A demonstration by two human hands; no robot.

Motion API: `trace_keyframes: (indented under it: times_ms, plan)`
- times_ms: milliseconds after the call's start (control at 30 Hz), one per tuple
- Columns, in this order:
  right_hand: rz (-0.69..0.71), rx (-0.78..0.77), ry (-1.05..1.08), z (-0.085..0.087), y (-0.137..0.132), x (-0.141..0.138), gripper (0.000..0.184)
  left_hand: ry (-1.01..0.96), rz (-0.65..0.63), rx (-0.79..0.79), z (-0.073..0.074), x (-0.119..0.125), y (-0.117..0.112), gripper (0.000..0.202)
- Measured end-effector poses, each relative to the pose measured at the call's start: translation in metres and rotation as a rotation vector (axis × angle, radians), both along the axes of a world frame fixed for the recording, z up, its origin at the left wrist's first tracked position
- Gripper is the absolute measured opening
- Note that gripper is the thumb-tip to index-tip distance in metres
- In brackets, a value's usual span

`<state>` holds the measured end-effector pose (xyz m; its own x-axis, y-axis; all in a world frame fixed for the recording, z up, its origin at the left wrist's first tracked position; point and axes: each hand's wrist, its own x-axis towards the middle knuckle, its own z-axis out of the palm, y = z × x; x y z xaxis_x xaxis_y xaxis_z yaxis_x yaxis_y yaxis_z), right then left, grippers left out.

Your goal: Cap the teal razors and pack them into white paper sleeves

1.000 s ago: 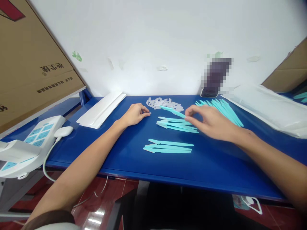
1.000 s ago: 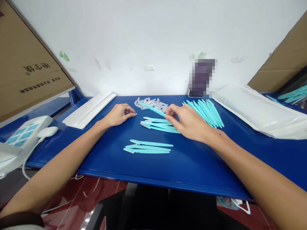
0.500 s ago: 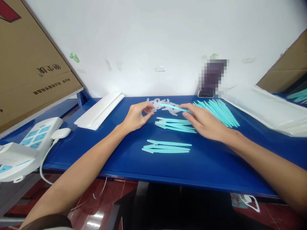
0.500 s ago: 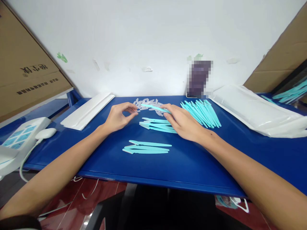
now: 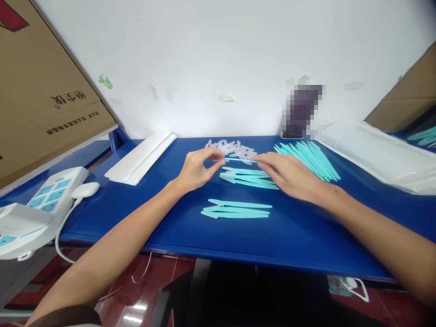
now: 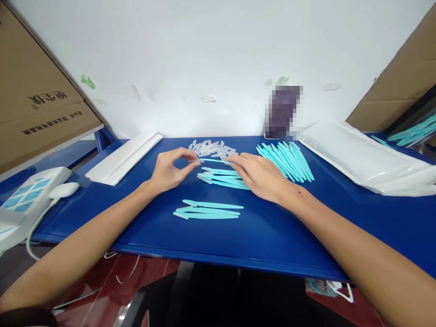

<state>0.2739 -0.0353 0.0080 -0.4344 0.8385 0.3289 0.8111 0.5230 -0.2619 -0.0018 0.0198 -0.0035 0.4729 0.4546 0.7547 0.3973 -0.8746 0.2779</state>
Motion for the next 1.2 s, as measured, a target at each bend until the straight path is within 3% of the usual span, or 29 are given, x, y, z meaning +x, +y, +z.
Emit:
trace_keyframes:
  times_ms: [867, 1100, 1200]
  plan:
    - [-0.067, 0.076, -0.018, 0.006, -0.001, 0.005, 0.043, -0.057, 0.034, -0.004, -0.002, 0.003, -0.001, 0.015]
    - [0.081, 0.013, 0.04, 0.003, -0.005, -0.009, 0.043, -0.063, -0.034, -0.007, -0.003, 0.016, -0.013, 0.011]
    - [0.082, -0.013, -0.006, 0.002, -0.003, -0.009, 0.046, -0.015, -0.071, 0.028, -0.004, 0.019, -0.01, 0.009]
